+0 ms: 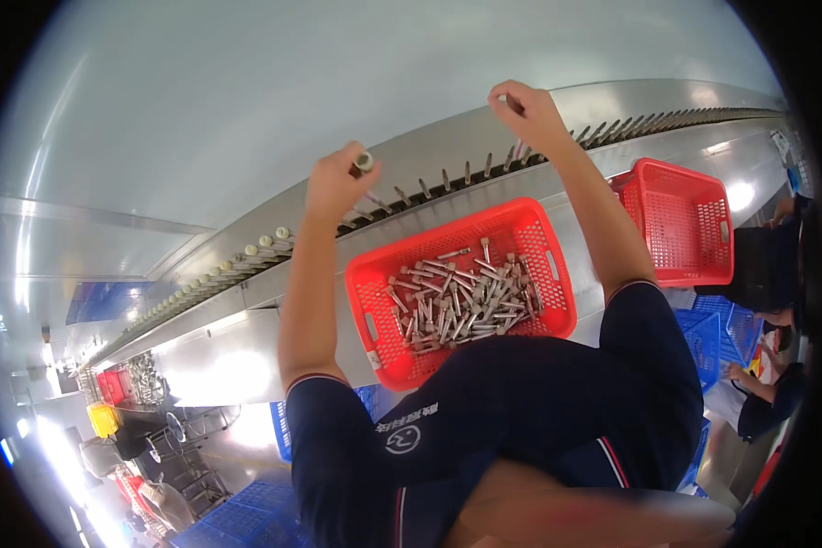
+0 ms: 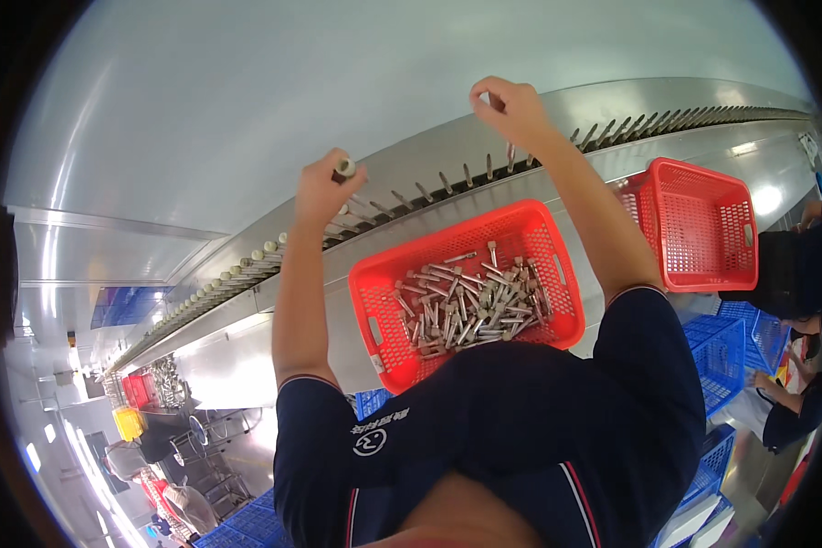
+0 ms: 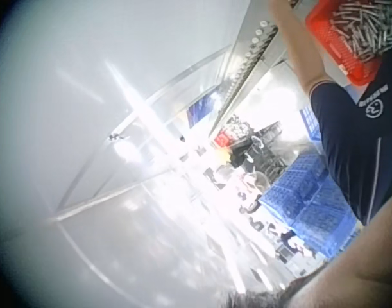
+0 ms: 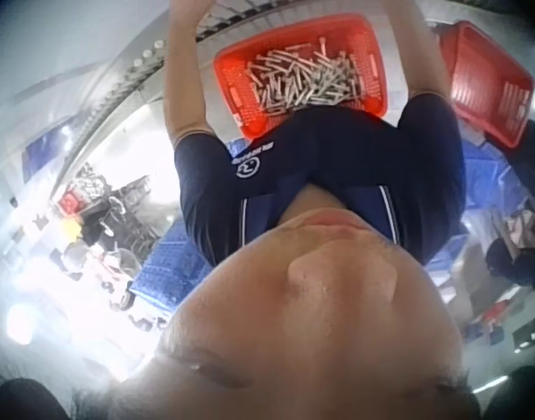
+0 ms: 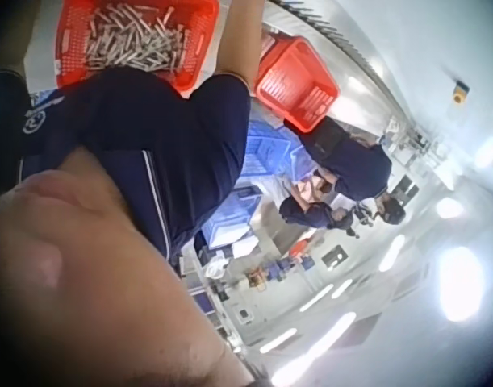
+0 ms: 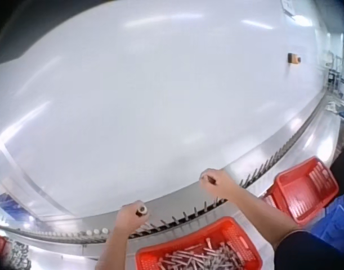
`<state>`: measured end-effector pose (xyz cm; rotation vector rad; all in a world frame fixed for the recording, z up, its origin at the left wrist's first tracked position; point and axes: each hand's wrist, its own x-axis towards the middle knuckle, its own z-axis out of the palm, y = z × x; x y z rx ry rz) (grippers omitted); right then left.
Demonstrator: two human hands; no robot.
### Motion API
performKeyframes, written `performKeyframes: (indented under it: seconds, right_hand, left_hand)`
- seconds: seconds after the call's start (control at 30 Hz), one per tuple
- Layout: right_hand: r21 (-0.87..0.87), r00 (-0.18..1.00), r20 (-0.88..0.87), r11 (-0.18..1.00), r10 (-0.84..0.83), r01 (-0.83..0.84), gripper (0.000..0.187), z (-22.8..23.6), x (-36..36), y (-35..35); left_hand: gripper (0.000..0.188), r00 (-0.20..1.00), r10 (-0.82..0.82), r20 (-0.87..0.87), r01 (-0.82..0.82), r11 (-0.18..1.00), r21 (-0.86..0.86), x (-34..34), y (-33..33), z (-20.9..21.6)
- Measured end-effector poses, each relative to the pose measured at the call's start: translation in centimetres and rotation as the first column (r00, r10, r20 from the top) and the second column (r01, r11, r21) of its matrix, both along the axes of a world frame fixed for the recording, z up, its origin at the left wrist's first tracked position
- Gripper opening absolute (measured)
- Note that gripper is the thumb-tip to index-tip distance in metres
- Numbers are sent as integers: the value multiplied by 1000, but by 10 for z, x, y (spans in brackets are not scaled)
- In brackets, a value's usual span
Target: The person takes small metal components from a red plastic basket and places them individually into designated slots on an automated conveyor line.
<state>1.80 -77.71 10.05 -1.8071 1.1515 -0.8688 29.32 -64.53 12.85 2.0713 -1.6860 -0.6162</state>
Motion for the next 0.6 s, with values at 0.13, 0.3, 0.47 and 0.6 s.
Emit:
performKeyframes:
  seconds: [0.13, 0.3, 0.47, 0.6]
  right_hand:
    - [-99, 891, -141, 889, 432, -447, 15, -30, -25, 68]
    - [-28, 609, -387, 652, 692, -758, 32, -143, -37, 138]
    - [-201, 793, -386, 796, 472, -571, 47, -121, 46, 102]
    - [-443, 819, -457, 709, 349, -549, 52, -94, 133, 63]
  left_hand:
    - [27, 930, -367, -25, 368, 928, 65, -47, 60, -42]
    - [62, 914, -399, -66, 405, 902, 153, -96, 166, -201]
    - [54, 977, -56, -205, 101, 971, 217, -100, 222, -252]
    - [41, 970, -42, -239, 92, 975, 202, -94, 225, -248]
